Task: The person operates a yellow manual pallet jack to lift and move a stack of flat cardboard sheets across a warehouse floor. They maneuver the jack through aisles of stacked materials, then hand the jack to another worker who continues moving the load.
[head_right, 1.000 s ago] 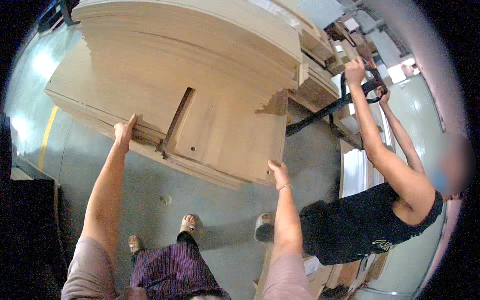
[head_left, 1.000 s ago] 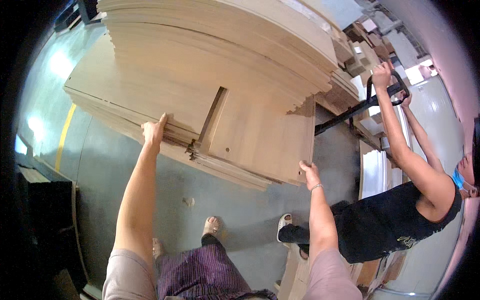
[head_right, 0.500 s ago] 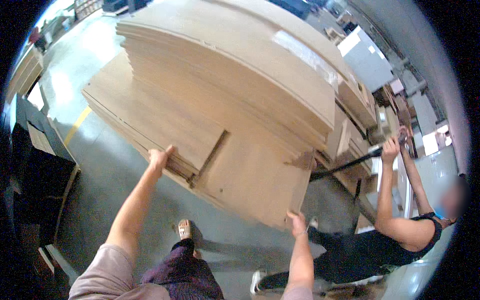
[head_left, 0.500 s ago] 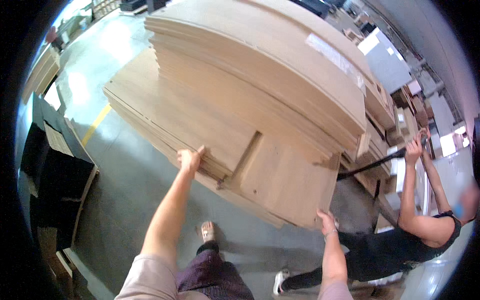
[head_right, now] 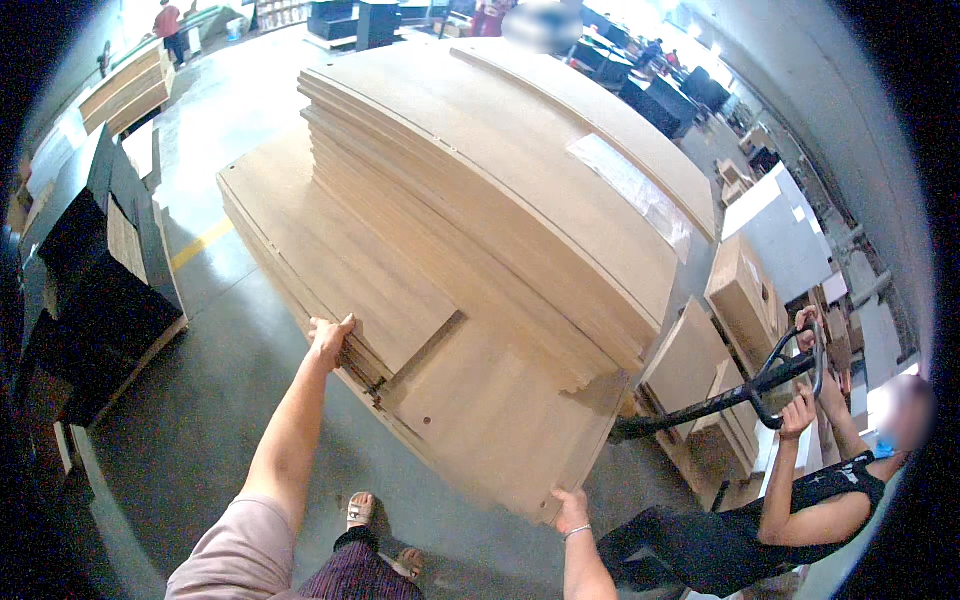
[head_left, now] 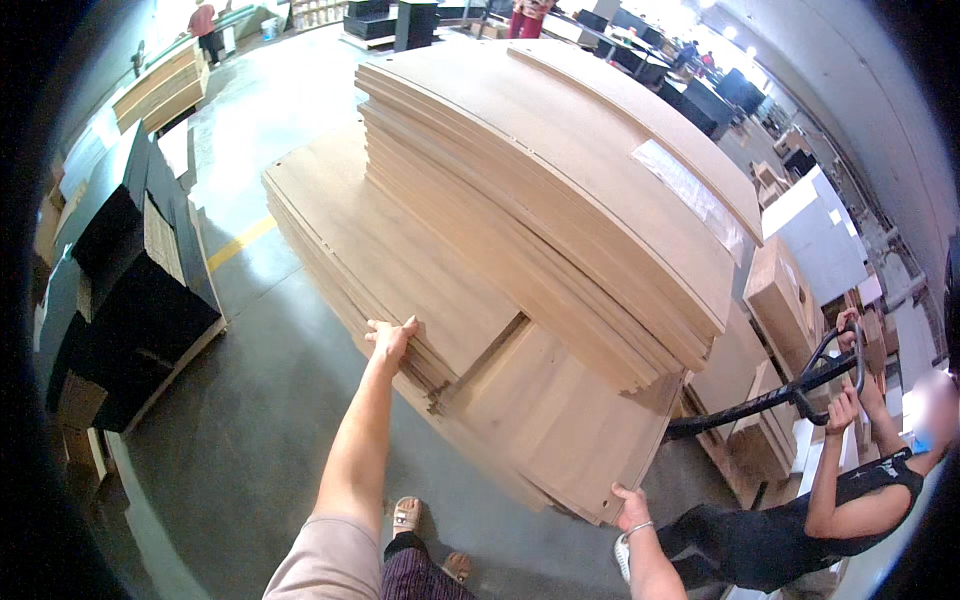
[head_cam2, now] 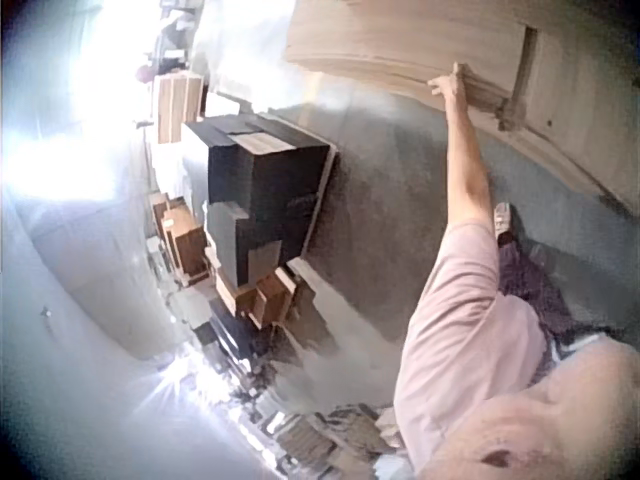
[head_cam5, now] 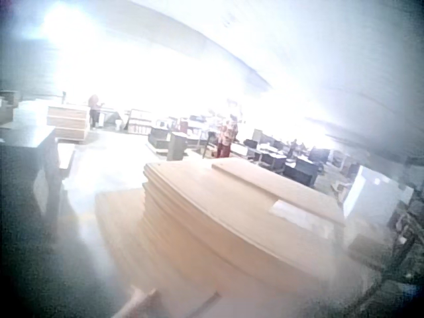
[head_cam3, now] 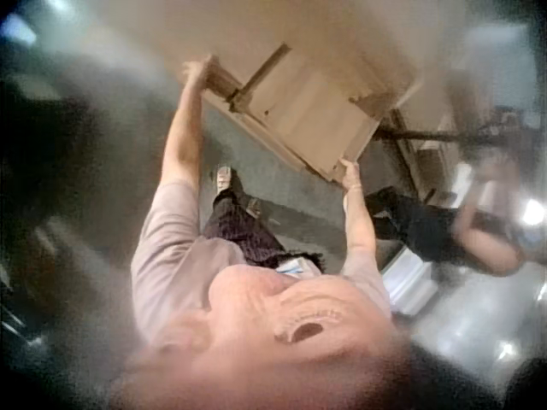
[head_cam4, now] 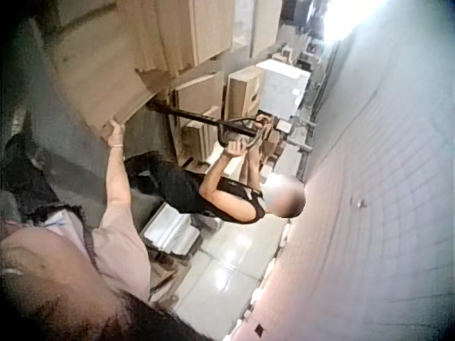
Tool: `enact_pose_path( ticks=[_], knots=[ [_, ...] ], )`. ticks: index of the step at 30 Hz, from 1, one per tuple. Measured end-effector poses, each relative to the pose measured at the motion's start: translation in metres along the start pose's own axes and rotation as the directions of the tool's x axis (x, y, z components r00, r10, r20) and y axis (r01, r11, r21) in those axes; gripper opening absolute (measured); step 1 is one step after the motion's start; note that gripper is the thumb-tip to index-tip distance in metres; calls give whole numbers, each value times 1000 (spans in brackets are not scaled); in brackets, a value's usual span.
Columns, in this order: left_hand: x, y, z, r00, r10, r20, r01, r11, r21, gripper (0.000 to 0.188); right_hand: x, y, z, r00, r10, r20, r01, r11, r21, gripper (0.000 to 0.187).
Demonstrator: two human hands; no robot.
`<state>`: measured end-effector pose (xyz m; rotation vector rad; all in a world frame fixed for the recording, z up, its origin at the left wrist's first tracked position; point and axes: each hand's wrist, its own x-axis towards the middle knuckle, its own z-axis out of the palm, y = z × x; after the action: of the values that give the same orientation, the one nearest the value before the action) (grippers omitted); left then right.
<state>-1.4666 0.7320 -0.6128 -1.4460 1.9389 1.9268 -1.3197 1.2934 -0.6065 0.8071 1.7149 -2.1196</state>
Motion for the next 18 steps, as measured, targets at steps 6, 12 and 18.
enact_pose_path(
  ticks=[6, 12, 18],
  knots=[
    [-11, 4, 0, 999, -27, 20, 29, 991, -134, 113, 6, -1, -7, 996, 89, -16, -89, 996, -21, 48],
    [-12, 6, 3, 994, -109, 1, 109, 988, -109, 108, 8, 1, -10, 997, 76, 0, -76, 997, 3, 50],
    [-1, -3, 3, 996, -85, 3, 85, 988, -132, 111, 10, 10, -13, 1000, 16, 5, -16, 1000, -20, 44]
  ],
)
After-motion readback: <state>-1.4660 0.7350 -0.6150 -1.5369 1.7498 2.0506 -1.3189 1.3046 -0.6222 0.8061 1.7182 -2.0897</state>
